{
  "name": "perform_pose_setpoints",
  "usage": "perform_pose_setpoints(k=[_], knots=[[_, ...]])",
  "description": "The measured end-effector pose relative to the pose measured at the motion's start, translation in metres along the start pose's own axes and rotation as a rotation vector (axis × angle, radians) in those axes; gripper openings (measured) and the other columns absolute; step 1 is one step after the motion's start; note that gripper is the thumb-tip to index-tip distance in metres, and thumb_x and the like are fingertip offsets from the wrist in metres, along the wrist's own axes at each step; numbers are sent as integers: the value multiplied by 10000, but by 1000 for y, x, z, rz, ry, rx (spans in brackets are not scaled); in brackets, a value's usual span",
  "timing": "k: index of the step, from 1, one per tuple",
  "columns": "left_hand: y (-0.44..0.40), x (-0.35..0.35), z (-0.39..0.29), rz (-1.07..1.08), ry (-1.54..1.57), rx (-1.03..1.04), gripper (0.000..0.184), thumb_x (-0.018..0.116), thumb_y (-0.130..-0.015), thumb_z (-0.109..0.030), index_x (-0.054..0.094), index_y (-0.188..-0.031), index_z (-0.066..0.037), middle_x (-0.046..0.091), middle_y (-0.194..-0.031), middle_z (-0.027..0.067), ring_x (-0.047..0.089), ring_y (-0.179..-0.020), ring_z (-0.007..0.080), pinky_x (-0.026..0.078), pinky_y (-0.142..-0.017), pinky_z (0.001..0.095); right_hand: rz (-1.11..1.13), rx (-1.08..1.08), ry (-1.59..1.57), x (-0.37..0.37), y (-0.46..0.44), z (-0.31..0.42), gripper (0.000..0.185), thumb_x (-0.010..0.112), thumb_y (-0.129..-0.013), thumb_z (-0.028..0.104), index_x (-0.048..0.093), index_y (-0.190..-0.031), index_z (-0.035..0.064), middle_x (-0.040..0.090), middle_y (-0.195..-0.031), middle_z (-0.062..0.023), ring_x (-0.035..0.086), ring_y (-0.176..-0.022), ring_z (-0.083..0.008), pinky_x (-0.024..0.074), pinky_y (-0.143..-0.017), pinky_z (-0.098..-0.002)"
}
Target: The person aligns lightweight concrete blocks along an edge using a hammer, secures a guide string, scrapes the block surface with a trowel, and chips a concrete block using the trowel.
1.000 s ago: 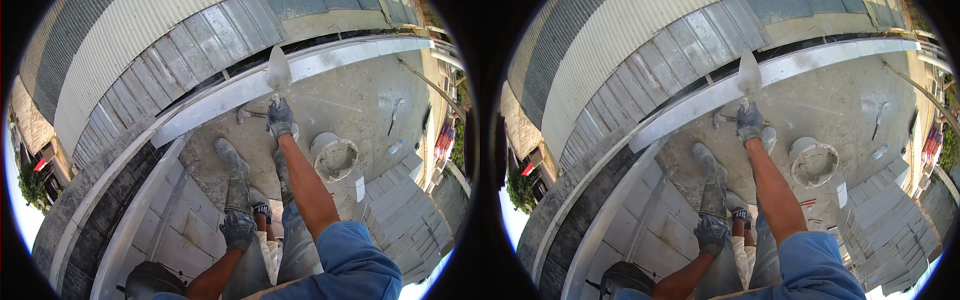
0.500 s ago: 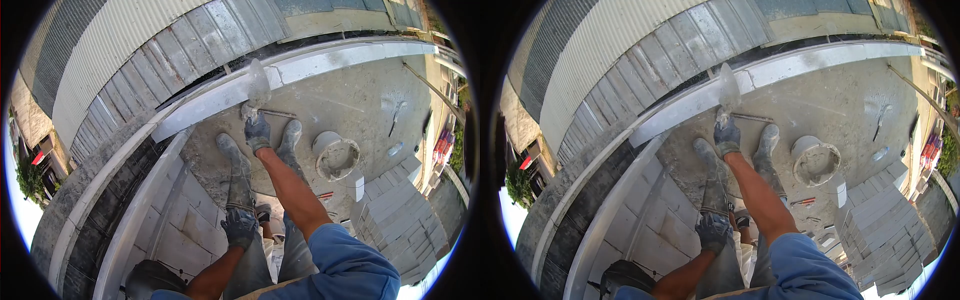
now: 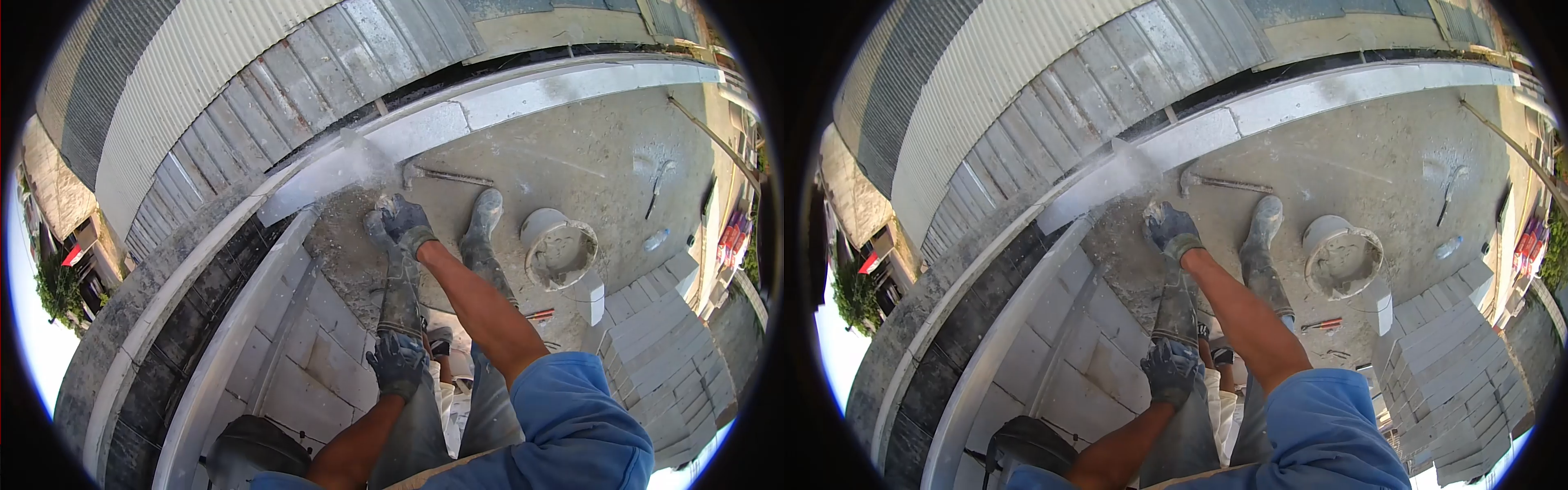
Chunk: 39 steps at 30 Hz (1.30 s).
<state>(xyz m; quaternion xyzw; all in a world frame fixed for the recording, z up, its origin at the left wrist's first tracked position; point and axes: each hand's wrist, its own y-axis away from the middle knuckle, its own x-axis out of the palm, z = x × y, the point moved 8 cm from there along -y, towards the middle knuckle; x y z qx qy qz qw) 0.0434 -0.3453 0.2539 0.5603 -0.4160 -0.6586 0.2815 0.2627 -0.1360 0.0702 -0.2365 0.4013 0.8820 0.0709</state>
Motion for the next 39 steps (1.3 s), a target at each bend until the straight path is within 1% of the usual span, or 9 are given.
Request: perform_pose_setpoints(k=[3, 6, 7, 9, 20, 21, 28, 36, 39], knots=[[0, 14, 4, 17, 13, -3, 992, 621, -817, -636, 275, -1536, -47, 383, -1507, 201, 333, -1409, 362, 201, -1144, 583, -168, 370, -608, -62, -5, -25, 373, 556, -953, 359, 576, -1113, 23, 687, -875, -276, 687, -853, -435, 543, -741, -499], [1, 11, -2, 39, 1, 39, 1000, 618, -818, -641, 261, -1545, -55, 369, -1518, 199, 320, -1422, 351, 186, -1156, 584, -261, 394, -605, -45, -16, -38, 303, 590, -943, 262, 590, -1107, 8, 671, -911, -303, 648, -871, -500, 549, -763, -472], [-1, 24, 3, 184, 60, -12, 1015, 490, -869, -702, 179, -1579, -47, 281, -1600, 162, 218, -1496, 351, 73, -1170, 643, -368, 148, -292, -37, -3, -2, 349, 573, -951, 325, 587, -1098, 9, 670, -909, -307, 644, -885, -503, 535, -783, -507], [-2, 23, 3, 172, 55, -9, 1006, 484, -874, -701, 182, -1580, -53, 278, -1603, 161, 217, -1496, 351, 70, -1172, 640, 10, 103, 33, 33, 11, 25, 401, 548, -949, 392, 589, -1098, 23, 672, -929, -305, 647, -912, -490, 516, -808, -542], [-2, 27, 9, 142, -47, 28, 999, 473, -866, -718, 224, -1571, -55, 280, -1603, 139, 253, -1477, 362, 73, -1159, 658, -282, 206, -277, -38, -21, -19, 377, 547, -952, 388, 576, -1092, 39, 676, -911, -290, 662, -873, -468, 518, -775, -543], [-1, 17, 3, 72, -55, 66, 947, 562, -861, -631, 292, -1523, -11, 389, -1495, 219, 326, -1421, 363, 130, -1164, 618, -331, 196, -260, -36, -23, -16, 365, 550, -953, 375, 579, -1079, 35, 676, -892, -285, 663, -852, -465, 519, -761, -542], [-3, -4, -2, 25, -51, 61, 931, 567, -869, -618, 286, -1529, -23, 382, -1504, 210, 324, -1420, 358, 143, -1162, 616, 185, -60, 44, 59, 21, 63, 444, 528, -931, 440, 578, -1151, 59, 682, -956, -283, 641, -943, -499, 478, -850, -585], [-4, 10, -2, 89, -49, 45, 943, 580, -856, -622, 287, -1527, -28, 395, -1500, 205, 320, -1425, 363, 155, -1156, 627, -363, 60, -252, -59, -27, -27, 356, 594, -927, 320, 566, -1127, 27, 670, -816, -288, 659, -784, -474, 522, -699, -523], [-5, 14, -2, 163, -67, 44, 938, 512, -874, -664, 282, -1543, -47, 315, -1567, 170, 279, -1455, 367, 116, -1158, 645, -119, 23, 16, -16, -2, -2, 403, 571, -929, 375, 550, -1151, 39, 674, -818, -283, 662, -788, -474, 515, -712, -549]])
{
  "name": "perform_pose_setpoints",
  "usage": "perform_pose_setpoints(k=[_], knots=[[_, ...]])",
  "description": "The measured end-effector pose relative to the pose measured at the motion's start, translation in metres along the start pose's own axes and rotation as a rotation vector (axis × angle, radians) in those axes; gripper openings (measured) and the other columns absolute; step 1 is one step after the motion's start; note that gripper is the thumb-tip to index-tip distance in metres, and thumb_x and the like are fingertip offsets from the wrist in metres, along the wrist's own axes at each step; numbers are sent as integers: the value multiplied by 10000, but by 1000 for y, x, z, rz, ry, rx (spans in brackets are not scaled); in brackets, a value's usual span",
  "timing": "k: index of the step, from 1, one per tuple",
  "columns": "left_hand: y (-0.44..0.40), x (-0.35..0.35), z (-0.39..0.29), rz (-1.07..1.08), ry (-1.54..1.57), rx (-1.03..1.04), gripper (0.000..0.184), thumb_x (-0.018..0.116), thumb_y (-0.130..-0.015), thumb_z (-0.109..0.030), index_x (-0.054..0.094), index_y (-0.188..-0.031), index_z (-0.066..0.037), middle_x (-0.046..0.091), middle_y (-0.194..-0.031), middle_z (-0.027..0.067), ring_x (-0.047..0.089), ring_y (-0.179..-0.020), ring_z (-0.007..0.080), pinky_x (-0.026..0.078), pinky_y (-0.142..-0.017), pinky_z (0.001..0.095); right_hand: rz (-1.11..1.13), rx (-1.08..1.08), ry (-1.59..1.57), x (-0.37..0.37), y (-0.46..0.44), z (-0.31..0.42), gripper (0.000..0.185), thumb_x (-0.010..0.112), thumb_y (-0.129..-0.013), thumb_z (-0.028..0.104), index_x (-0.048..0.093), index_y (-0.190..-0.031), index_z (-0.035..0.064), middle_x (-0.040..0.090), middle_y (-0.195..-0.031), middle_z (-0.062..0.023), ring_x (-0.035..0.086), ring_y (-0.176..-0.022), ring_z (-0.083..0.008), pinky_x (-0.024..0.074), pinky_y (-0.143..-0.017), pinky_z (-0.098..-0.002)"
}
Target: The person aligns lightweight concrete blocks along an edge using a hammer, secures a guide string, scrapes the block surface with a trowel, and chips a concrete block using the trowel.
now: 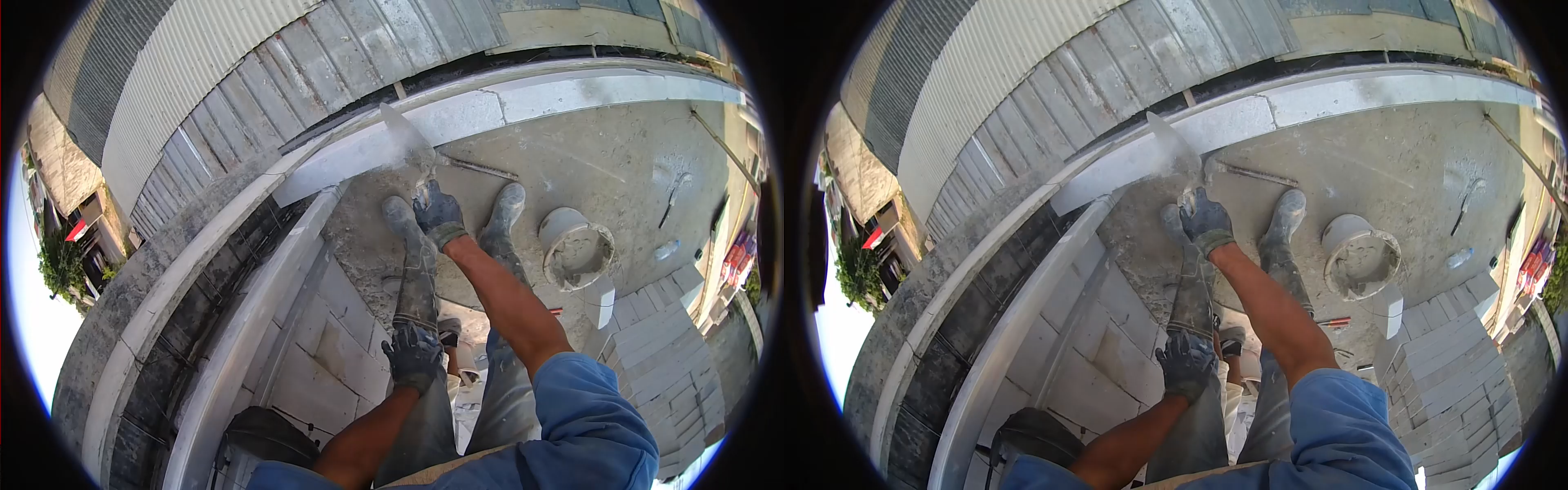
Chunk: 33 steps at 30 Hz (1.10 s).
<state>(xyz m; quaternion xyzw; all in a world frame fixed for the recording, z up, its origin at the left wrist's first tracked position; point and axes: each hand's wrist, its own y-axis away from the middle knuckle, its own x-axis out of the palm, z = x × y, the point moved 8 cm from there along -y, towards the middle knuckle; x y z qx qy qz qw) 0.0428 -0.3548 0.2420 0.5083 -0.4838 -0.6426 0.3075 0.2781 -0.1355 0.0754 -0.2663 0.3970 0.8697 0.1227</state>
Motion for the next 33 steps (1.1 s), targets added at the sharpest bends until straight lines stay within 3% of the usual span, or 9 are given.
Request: perform_pose_setpoints(k=[5, 6, 9, 11, 15, 23, 24, 28, 33], knots=[[0, -6, 4, 35, 47, -77, 985, 438, -885, -727, 216, -1576, -62, 258, -1619, 154, 229, -1491, 362, 77, -1154, 671, 140, -204, 242, -39, -17, -2, 477, 548, -931, 423, 533, -1217, 40, 688, -838, -264, 670, -808, -475, 522, -734, -551], [1, -7, 2, -89, 22, -35, 973, 542, -862, -663, 235, -1555, -52, 345, -1533, 207, 283, -1442, 360, 137, -1150, 627, 135, -198, 240, -51, -27, -14, 477, 548, -931, 423, 533, -1217, 40, 688, -838, -264, 670, -808, -475, 522, -734, -551], [2, -8, -2, -74, -9, 4, 973, 540, -861, -667, 240, -1553, -53, 351, -1531, 201, 289, -1439, 357, 133, -1153, 624, -62, 264, -266, -67, -45, -74, 429, 570, -926, 361, 543, -1207, 38, 674, -876, -295, 660, -860, -475, 530, -739, -534], [0, 1, -2, -72, -30, 9, 971, 535, -863, -667, 240, -1554, -51, 349, -1534, 195, 289, -1440, 356, 131, -1153, 628, -235, 106, -291, -47, -18, -61, 447, 572, -922, 355, 539, -1239, 41, 671, -881, -304, 658, -868, -483, 524, -756, -542], [-1, -15, -4, -21, -31, -9, 958, 513, -877, -666, 233, -1558, -53, 332, -1553, 183, 283, -1449, 353, 125, -1158, 627, 255, 106, 6, 42, 38, -18, 440, 555, -909, 398, 538, -1213, 80, 690, -907, -268, 662, -868, -481, 514, -779, -561], [1, 10, 4, 27, -87, 2, 957, 420, -890, -721, 253, -1562, -59, 281, -1597, 170, 243, -1476, 347, 76, -1164, 643, -266, 293, -406, -92, -15, -79, 343, 582, -914, 335, 576, -1075, 32, 677, -852, -272, 658, -829, -472, 514, -747, -554], [-3, 5, 0, 25, -78, 3, 961, 420, -889, -722, 245, -1565, -62, 280, -1595, 178, 240, -1477, 349, 76, -1165, 642, -358, 170, -217, -69, -8, -78, 364, 572, -923, 349, 565, -1093, 28, 672, -833, -275, 651, -814, -487, 510, -735, -561], [-1, -13, -4, 3, -92, 21, 958, 488, -888, -673, 255, -1547, -18, 315, -1550, 241, 316, -1424, 408, 116, -1172, 616, -139, 192, -30, -69, 4, -96, 430, 571, -918, 384, 546, -1162, 32, 667, -852, -302, 653, -829, -491, 511, -750, -561], [-4, -17, -4, 57, -104, -37, 948, 428, -893, -706, 246, -1564, -62, 308, -1577, 199, 265, -1466, 363, 70, -1183, 614, -281, -18, 41, -143, -15, -95, 401, 573, -913, 374, 557, -1134, 39, 681, -876, -276, 664, -838, -466, 518, -759, -550]])
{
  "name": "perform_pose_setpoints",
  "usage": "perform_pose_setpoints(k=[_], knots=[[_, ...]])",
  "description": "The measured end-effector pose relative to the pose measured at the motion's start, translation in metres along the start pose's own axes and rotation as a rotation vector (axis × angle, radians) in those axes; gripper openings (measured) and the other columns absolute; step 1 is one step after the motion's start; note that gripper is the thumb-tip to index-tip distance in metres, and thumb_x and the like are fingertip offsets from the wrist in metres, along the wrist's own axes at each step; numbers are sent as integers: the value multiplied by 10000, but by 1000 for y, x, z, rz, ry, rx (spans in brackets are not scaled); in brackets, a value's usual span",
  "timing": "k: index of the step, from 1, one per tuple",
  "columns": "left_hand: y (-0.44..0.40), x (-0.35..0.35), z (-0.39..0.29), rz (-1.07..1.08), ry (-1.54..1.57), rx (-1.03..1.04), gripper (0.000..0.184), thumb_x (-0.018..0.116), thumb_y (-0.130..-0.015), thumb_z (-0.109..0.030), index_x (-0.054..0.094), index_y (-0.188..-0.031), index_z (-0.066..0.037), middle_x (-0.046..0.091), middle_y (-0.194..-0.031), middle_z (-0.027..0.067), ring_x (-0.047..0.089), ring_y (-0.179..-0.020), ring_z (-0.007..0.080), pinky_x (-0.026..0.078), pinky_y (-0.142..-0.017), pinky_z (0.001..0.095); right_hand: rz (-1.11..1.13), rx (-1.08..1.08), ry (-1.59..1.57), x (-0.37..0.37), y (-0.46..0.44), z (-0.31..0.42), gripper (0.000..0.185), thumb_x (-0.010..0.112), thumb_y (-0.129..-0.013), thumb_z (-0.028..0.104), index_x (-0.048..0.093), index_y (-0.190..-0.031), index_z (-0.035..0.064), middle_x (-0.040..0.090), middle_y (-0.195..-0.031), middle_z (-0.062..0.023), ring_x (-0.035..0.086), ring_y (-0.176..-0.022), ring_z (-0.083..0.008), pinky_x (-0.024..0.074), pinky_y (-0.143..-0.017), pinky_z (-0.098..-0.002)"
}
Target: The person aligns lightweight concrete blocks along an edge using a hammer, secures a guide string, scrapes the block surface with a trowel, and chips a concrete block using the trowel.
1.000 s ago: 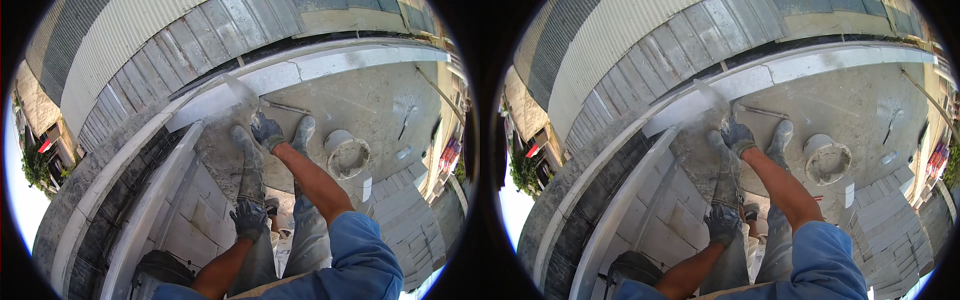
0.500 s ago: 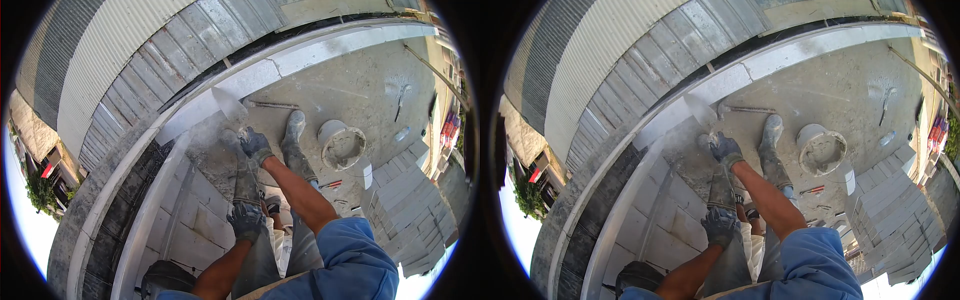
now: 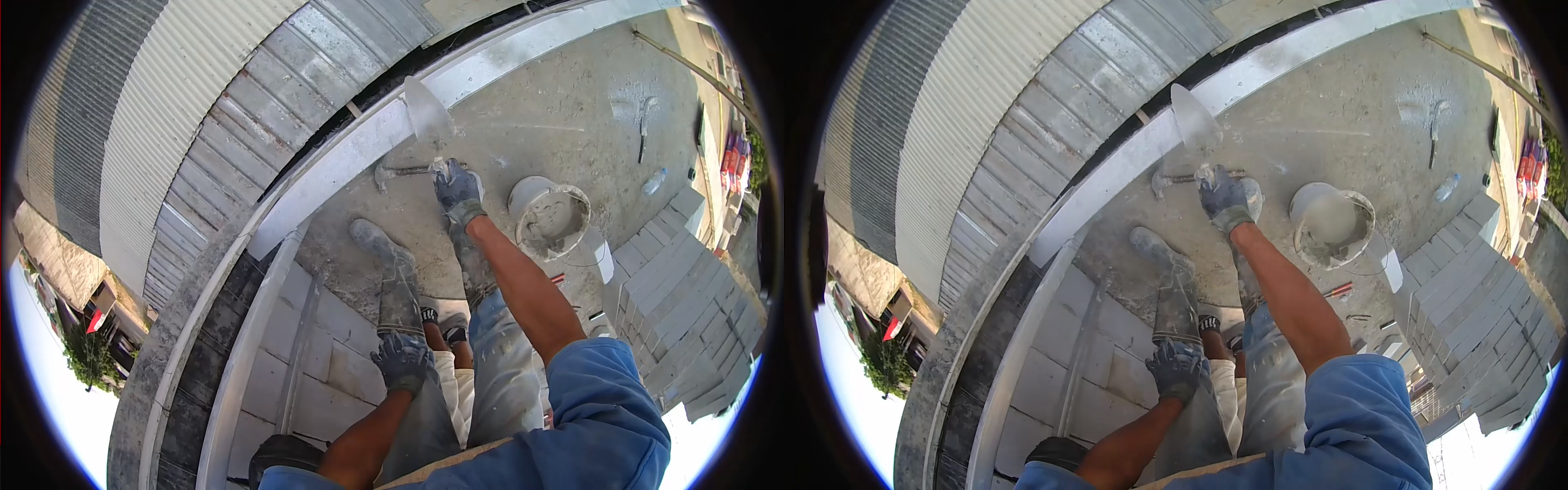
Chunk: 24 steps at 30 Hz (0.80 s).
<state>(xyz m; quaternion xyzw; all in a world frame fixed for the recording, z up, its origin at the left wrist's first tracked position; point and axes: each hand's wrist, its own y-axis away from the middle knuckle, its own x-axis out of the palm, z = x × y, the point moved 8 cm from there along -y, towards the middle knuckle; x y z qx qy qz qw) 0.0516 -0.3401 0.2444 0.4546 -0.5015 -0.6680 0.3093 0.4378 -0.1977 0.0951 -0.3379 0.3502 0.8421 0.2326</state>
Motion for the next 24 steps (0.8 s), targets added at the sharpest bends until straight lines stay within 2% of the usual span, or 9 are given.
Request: perform_pose_setpoints(k=[2, 5, 9, 13, 16, 18, 21, 22, 24], knots=[[-1, 4, 1, -36, -15, 6, 956, 467, -882, -691, 253, -1556, -47, 317, -1563, 211, 307, -1433, 385, 95, -1178, 611, 127, 517, -391, -9, -6, 9, 380, 570, -912, 367, 565, -1128, 54, 683, -909, -271, 661, -877, -460, 509, -795, -556], [-3, 10, 0, -86, -43, 37, 966, 506, -872, -677, 260, -1547, -32, 330, -1550, 219, 352, -1398, 407, 124, -1173, 606, 267, 239, -109, 93, 52, 33, 378, 552, -933, 375, 540, -1138, 58, 674, -923, -294, 653, -895, -476, 496, -822, -574], [-1, 8, -1, -99, -50, 32, 967, 505, -871, -677, 259, -1548, -32, 336, -1550, 213, 350, -1397, 411, 128, -1172, 605, 428, 219, -100, 71, 46, 30, 417, 553, -930, 371, 531, -1194, 49, 666, -964, -320, 645, -921, -497, 495, -823, -568], [-3, 19, 3, -78, -72, 26, 967, 503, -872, -678, 260, -1548, -32, 334, -1553, 210, 347, -1400, 408, 133, -1168, 612, 152, 398, -447, 51, 18, -4, 442, 548, -933, 390, 525, -1213, 48, 670, -966, -315, 646, -903, -501, 496, -825, -565], [-7, 25, 1, -131, -72, 66, 973, 507, -870, -679, 256, -1549, -29, 331, -1555, 209, 341, -1408, 402, 136, -1165, 615, 84, 274, -314, 72, 33, 20, 445, 557, -931, 390, 549, -1203, 39, 675, -945, -304, 651, -877, -494, 508, -802, -549], [-2, 9, -1, -60, -66, 10, 979, 507, -869, -683, 256, -1547, -23, 337, -1554, 201, 338, -1413, 394, 140, -1164, 615, 338, 249, -145, 99, 70, 39, 415, 570, -929, 370, 588, -1150, 20, 680, -895, -292, 669, -857, -458, 524, -766, -532], [1, 8, 0, -152, -23, 48, 976, 506, -869, -683, 261, -1544, -22, 346, -1551, 196, 338, -1413, 390, 142, -1163, 615, 170, 36, -37, 76, 56, 28, 339, 565, -951, 347, 595, -1097, 42, 684, -830, -260, 675, -783, -461, 533, -677, -516], [2, 10, -1, -150, -18, 53, 976, 506, -869, -683, 261, -1544, -22, 346, -1551, 196, 338, -1413, 390, 142, -1163, 615, 170, 37, -30, 67, 42, 14, 339, 565, -951, 347, 595, -1097, 42, 684, -830, -260, 675, -783, -461, 533, -677, -516], [0, 14, 1, -149, -65, 64, 976, 506, -869, -686, 262, -1544, -25, 346, -1552, 196, 338, -1412, 391, 146, -1161, 616, 81, 321, -378, 49, 7, -18, 394, 532, -953, 374, 596, -1145, 36, 691, -902, -272, 677, -841, -460, 535, -765, -530]])
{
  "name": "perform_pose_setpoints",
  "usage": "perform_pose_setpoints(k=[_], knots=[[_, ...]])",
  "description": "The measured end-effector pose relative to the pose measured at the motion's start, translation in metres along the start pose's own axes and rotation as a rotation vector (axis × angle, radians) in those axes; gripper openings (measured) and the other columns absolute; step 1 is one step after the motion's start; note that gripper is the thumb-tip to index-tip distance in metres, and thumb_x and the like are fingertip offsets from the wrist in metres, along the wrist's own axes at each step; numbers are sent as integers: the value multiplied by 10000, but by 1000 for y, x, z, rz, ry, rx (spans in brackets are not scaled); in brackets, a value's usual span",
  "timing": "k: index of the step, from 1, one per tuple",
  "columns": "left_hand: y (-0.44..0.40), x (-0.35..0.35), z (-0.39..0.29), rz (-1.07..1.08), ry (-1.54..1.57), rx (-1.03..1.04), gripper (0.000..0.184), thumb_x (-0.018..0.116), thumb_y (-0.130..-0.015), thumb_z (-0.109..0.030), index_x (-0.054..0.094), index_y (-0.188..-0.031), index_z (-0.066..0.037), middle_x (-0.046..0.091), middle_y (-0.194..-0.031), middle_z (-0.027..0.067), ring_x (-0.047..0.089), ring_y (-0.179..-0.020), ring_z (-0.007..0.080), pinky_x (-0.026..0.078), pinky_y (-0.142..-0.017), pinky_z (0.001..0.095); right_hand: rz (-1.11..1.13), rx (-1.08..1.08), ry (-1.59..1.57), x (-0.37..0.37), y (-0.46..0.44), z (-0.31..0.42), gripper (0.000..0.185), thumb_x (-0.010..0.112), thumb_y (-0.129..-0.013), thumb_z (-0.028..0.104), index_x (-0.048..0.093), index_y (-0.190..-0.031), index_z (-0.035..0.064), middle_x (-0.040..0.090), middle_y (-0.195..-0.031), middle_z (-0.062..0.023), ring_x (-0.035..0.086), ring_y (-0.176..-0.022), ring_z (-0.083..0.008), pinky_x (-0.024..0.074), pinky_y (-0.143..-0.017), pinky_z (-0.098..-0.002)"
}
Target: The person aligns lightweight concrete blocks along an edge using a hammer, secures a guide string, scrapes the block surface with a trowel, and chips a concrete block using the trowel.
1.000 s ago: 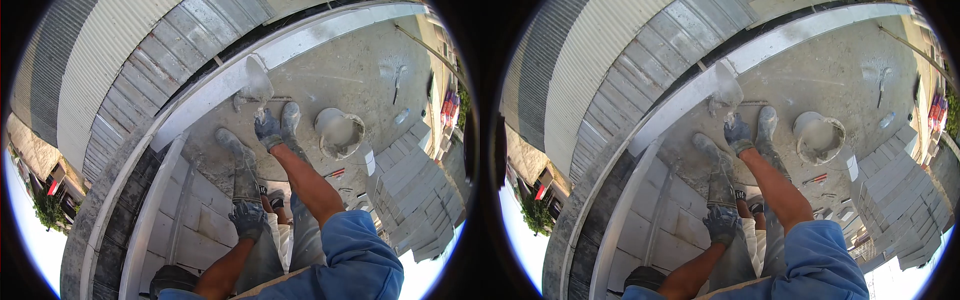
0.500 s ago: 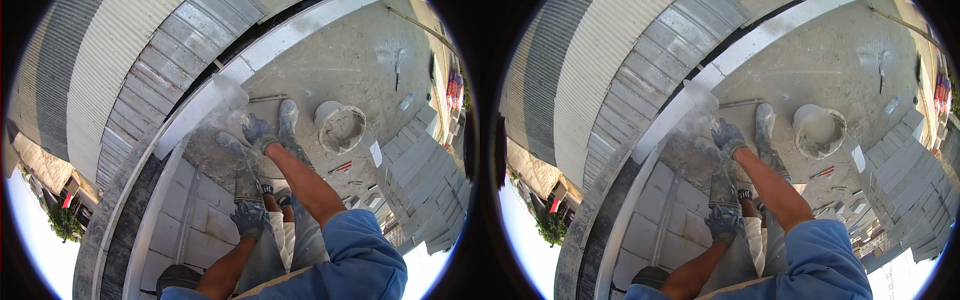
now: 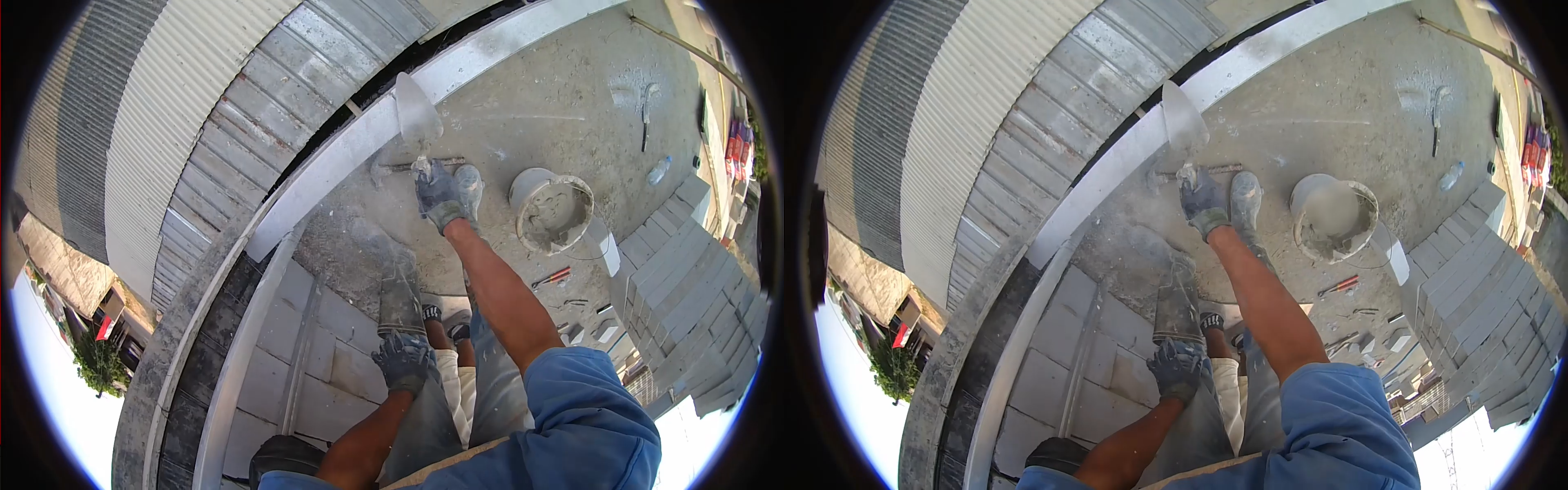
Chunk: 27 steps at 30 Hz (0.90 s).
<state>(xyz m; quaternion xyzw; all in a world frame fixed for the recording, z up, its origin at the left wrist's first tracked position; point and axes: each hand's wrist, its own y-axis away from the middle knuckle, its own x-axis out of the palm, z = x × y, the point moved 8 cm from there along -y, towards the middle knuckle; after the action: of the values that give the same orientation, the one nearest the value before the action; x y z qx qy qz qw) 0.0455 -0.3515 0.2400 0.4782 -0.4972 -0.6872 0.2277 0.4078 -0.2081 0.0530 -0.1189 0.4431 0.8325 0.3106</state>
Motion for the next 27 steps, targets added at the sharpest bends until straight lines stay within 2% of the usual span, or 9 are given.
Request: perform_pose_setpoints(k=[3, 5, 8, 9, 13, 16, 18, 21, 27], knots=[[1, -5, -6, 79, -17, 27, 969, 500, -876, -682, 257, -1547, -27, 339, -1556, 201, 326, -1419, 395, 146, -1162, 613, 214, 234, -93, 24, 28, 34, 451, 500, -966, 386, 590, -1225, 28, 695, -1000, -262, 676, -935, -428, 518, -879, -518], [-2, -15, -8, 141, 28, -17, 951, 454, -891, -690, 250, -1555, -40, 299, -1582, 189, 290, -1445, 381, 116, -1168, 624, 431, -128, 366, 107, 86, 23, 487, 513, -960, 382, 556, -1304, 40, 682, -1089, -257, 653, -1037, -405, 489, -950, -506], [-3, -14, 0, 142, 55, -61, 930, 402, -910, -698, 253, -1558, -48, 284, -1596, 173, 271, -1462, 369, 98, -1171, 637, 501, -234, 347, 169, 125, 1, 518, 532, -946, 382, 523, -1341, 47, 674, -1125, -253, 635, -1073, -417, 474, -975, -513], [1, -10, 2, 100, 44, -64, 925, 396, -913, -696, 263, -1554, -42, 308, -1584, 171, 289, -1452, 371, 110, -1167, 639, 291, -437, 227, 151, 126, 18, 525, 530, -951, 390, 510, -1343, 41, 681, -1069, -260, 648, -1029, -435, 490, -928, -520], [1, 21, 5, -6, -3, -6, 870, 423, -913, -684, 322, -1534, -82, 347, -1554, 166, 320, -1425, 373, 156, -1151, 642, 255, 18, 110, 57, 56, 27, 488, 540, -971, 346, 506, -1331, 19, 689, -967, -263, 669, -896, -459, 509, -816, -543], [12, 20, -13, -346, -889, 199, 811, 457, -908, -671, 365, -1516, -142, 339, -1553, 162, 290, -1441, 343, 182, -1140, 645, 155, 65, 11, 51, 44, 34, 486, 534, -966, 356, 524, -1302, 4, 687, -969, -269, 671, -878, -453, 506, -811, -546], [4, 3, -5, 16, -74, 98, 726, 477, -907, -651, 427, -1464, -188, 375, -1516, 155, 320, -1413, 335, 224, -1127, 629, 186, -49, 253, 84, 56, 47, 480, 520, -958, 374, 545, -1256, -2, 686, -989, -274, 669, -909, -446, 503, -846, -535], [6, -7, 5, 17, 46, -15, 795, 505, -882, -647, 413, -1462, -110, 381, -1512, 149, 345, -1395, 359, 237, -1134, 601, 301, -164, 425, 143, 121, 18, 435, 533, -939, 404, 581, -1195, 56, 688, -932, -276, 670, -896, -454, 523, -788, -545], [0, 10, 11, 77, 137, -99, 897, 450, -881, -694, 338, -1513, -67, 314, -1566, 176, 262, -1463, 363, 134, -1174, 603, 253, -95, 375, 51, 64, 57, 411, 531, -944, 396, 588, -1161, 50, 689, -963, -263, 668, -900, -448, 521, -792, -535]])
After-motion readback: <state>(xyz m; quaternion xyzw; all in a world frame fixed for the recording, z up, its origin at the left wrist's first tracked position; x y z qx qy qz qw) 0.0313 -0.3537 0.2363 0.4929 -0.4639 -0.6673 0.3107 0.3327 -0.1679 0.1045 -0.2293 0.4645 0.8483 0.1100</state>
